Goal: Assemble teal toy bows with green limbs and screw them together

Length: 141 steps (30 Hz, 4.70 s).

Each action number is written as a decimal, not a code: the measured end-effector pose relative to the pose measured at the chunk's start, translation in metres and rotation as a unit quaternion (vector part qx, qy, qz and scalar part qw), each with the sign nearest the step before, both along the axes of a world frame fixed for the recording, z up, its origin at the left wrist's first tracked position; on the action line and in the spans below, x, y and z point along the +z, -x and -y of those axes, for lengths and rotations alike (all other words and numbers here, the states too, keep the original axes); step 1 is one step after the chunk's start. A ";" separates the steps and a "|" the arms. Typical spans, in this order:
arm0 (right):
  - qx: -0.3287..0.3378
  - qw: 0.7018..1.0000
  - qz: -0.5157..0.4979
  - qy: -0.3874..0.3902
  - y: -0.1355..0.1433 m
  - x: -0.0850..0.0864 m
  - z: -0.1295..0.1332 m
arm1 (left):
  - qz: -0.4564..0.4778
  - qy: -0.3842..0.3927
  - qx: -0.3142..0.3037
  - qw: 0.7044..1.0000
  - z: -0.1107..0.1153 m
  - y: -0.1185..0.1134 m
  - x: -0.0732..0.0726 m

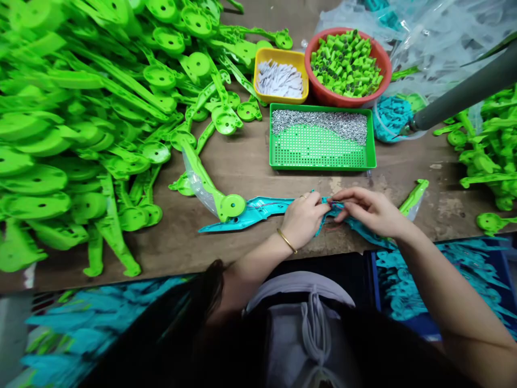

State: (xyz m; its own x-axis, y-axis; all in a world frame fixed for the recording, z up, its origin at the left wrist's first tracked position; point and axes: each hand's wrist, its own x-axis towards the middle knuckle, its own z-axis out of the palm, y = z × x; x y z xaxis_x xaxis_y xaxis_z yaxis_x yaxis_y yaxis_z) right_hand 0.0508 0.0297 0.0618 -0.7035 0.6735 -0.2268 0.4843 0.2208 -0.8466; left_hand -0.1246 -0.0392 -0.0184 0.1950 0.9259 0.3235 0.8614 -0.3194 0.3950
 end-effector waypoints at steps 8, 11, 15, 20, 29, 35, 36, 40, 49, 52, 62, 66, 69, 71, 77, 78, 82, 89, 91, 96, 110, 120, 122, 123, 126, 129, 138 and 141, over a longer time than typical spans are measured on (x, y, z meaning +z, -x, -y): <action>-0.025 0.971 -0.049 0.231 -0.003 0.006 -0.015 | 0.010 0.010 -0.012 1.000 0.001 0.000 0.001; -0.070 0.974 -0.037 0.213 0.000 0.001 -0.014 | 0.004 0.011 -0.010 1.000 0.001 0.000 0.002; -0.060 0.998 -0.005 0.005 0.004 -0.005 -0.008 | -0.001 0.012 -0.005 1.000 0.001 0.000 0.003; 0.019 0.923 0.024 -0.384 0.005 -0.012 -0.003 | -0.003 -0.004 -0.005 1.000 0.001 -0.001 0.002; -0.015 0.906 0.013 -0.422 0.009 -0.037 0.000 | 0.054 -0.053 0.024 0.997 0.002 -0.004 -0.008; -0.010 0.922 0.027 -0.385 0.011 -0.044 -0.008 | 0.062 -0.059 0.028 0.996 0.003 -0.003 -0.009; -0.010 0.927 0.022 -0.375 0.011 -0.045 -0.010 | 0.069 -0.062 0.033 0.995 0.003 -0.004 -0.009; -0.001 0.929 0.031 -0.370 0.008 -0.047 -0.011 | 0.090 -0.070 0.047 0.992 0.004 -0.004 -0.008; 0.062 0.899 0.131 -0.412 0.008 -0.038 -0.008 | 0.085 -0.045 0.031 0.995 0.003 -0.001 -0.005; 0.050 0.930 0.081 -0.354 0.000 -0.035 -0.010 | 0.073 -0.072 0.018 0.995 0.002 0.000 -0.008; 0.044 0.861 0.060 -0.503 -0.030 -0.038 0.041 | 0.049 -0.148 0.006 0.988 0.000 0.002 -0.014; 0.078 0.820 0.095 -0.558 -0.032 -0.054 0.049 | 0.048 -0.108 0.005 0.993 0.001 0.002 -0.013; 0.058 0.834 0.102 -0.539 -0.025 -0.057 0.046 | 0.056 -0.082 -0.004 0.995 0.001 0.004 -0.011; 0.024 0.846 0.111 -0.520 -0.015 -0.054 0.042 | 0.066 -0.071 -0.023 0.995 0.002 0.007 -0.007; -0.049 0.846 0.152 -0.509 0.007 -0.053 0.029 | 0.084 -0.039 -0.096 0.991 0.007 0.015 0.006; -0.055 0.844 0.153 -0.511 0.008 -0.055 0.029 | 0.075 -0.046 -0.095 0.992 0.007 0.015 0.005; -0.070 0.840 0.151 -0.516 0.009 -0.061 0.029 | 0.015 -0.118 -0.079 0.990 0.011 0.013 -0.002; -0.065 0.856 0.153 -0.490 0.011 -0.059 0.029 | -0.079 -0.178 -0.107 0.975 0.018 0.008 0.001; -0.057 0.866 0.148 -0.474 0.009 -0.056 0.027 | -0.097 -0.148 -0.097 0.979 0.014 0.006 0.003; 0.009 0.917 0.090 -0.388 -0.007 -0.044 0.025 | -0.105 -0.055 -0.028 0.993 -0.003 -0.004 0.012; -0.104 0.862 0.136 -0.478 0.006 -0.056 0.027 | -0.082 -0.034 0.003 0.996 -0.011 -0.012 0.012; -0.126 0.882 0.106 -0.443 -0.026 -0.043 0.032 | -0.078 -0.003 -0.021 0.997 -0.014 -0.008 0.012; -0.133 0.874 0.124 -0.451 -0.035 -0.043 0.036 | -0.068 -0.004 -0.017 0.998 -0.015 -0.008 0.012; -0.129 0.873 0.131 -0.451 -0.037 -0.044 0.037 | -0.061 -0.009 -0.015 0.998 -0.015 -0.008 0.011; -0.103 0.878 0.142 -0.446 -0.037 -0.045 0.037 | -0.042 -0.027 -0.008 0.999 -0.017 -0.008 0.011; -0.089 0.889 0.144 -0.427 -0.033 -0.044 0.033 | -0.035 -0.039 -0.003 0.999 -0.017 -0.009 0.009; -0.095 0.885 0.180 -0.419 -0.010 -0.045 0.019 | -0.032 -0.035 0.005 0.999 -0.016 -0.011 0.007; -0.131 0.887 0.202 -0.394 0.000 -0.044 0.015 | -0.017 -0.029 0.012 0.999 -0.016 -0.012 0.006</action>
